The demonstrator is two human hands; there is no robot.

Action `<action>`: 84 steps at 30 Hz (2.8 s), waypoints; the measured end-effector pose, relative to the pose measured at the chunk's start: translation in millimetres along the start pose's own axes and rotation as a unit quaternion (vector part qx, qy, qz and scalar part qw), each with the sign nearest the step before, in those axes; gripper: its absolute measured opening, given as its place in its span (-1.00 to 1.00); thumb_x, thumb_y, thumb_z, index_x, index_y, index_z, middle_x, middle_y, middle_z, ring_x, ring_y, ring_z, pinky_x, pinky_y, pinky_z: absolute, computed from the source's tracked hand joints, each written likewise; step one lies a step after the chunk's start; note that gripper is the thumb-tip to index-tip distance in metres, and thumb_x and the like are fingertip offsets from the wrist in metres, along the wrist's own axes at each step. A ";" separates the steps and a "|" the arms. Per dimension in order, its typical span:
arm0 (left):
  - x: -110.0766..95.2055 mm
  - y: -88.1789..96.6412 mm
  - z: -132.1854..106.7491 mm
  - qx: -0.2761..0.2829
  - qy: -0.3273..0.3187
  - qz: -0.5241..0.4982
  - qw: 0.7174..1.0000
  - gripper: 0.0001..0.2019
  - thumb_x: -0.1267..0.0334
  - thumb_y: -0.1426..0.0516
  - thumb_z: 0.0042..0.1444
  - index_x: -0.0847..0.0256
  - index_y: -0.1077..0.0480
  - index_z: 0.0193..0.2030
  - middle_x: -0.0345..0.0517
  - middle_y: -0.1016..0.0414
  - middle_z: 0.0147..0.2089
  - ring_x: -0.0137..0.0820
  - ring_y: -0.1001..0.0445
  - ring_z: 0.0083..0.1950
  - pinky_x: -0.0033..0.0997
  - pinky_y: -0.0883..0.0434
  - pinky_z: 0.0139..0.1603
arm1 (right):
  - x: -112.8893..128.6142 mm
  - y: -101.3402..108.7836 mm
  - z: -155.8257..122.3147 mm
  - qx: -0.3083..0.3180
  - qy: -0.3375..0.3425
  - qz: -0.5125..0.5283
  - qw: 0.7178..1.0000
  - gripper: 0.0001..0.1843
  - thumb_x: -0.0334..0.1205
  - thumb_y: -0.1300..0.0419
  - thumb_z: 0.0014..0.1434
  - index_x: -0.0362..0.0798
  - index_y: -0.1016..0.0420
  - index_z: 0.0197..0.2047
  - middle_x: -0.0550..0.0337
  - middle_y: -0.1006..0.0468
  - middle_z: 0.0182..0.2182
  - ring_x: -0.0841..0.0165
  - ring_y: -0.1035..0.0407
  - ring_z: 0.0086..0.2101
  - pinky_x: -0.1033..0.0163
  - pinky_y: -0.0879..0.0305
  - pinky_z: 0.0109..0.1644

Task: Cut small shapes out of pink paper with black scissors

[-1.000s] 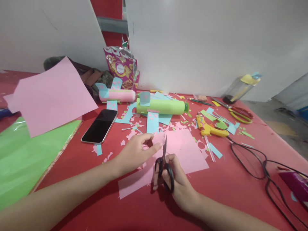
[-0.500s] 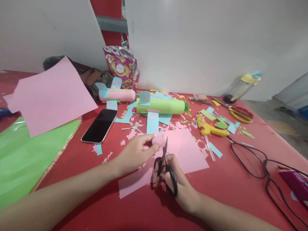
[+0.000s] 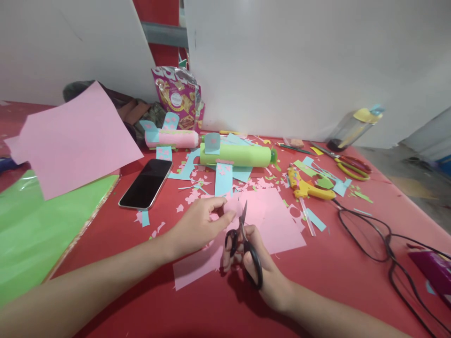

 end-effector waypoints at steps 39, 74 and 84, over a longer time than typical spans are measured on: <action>-5.5 24.8 4.2 0.083 -0.023 0.149 0.985 -0.67 0.06 0.03 0.05 0.24 -0.25 -0.59 -0.26 -0.32 -0.56 -0.47 -0.27 -0.48 -0.53 -0.15 -0.47 | -12.6 -2.2 1.2 0.000 -0.035 0.063 0.997 -0.59 0.12 -0.07 0.02 0.05 0.06 -0.37 0.43 -0.20 -0.56 0.53 -0.16 -0.63 0.33 -0.13 -0.53; -6.0 27.7 2.4 0.107 -0.022 0.152 0.982 -0.66 0.06 0.05 0.07 0.24 -0.32 -0.55 -0.24 -0.39 -0.51 -0.47 -0.32 -0.45 -0.52 -0.20 -0.42 | -10.2 -5.0 1.9 0.014 -0.043 0.079 0.996 -0.56 0.13 -0.12 -0.04 0.04 0.05 -0.40 0.44 -0.21 -0.60 0.52 -0.14 -0.62 0.35 -0.09 -0.53; -4.0 28.2 1.9 0.144 -0.022 0.187 0.972 -0.63 0.02 0.08 0.08 0.23 -0.37 -0.48 -0.21 -0.44 -0.46 -0.44 -0.36 -0.40 -0.49 -0.21 -0.37 | -16.7 -3.9 0.3 0.015 -0.071 0.082 0.994 -0.54 0.13 -0.16 -0.08 0.02 0.01 -0.40 0.44 -0.24 -0.63 0.54 -0.16 -0.65 0.38 -0.09 -0.58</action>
Point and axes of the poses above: each hand's wrist, its own z-axis towards the middle knuckle, its own y-axis out of the back of the hand, x = y × z, the point moved 5 cm from there along z, towards the middle knuckle
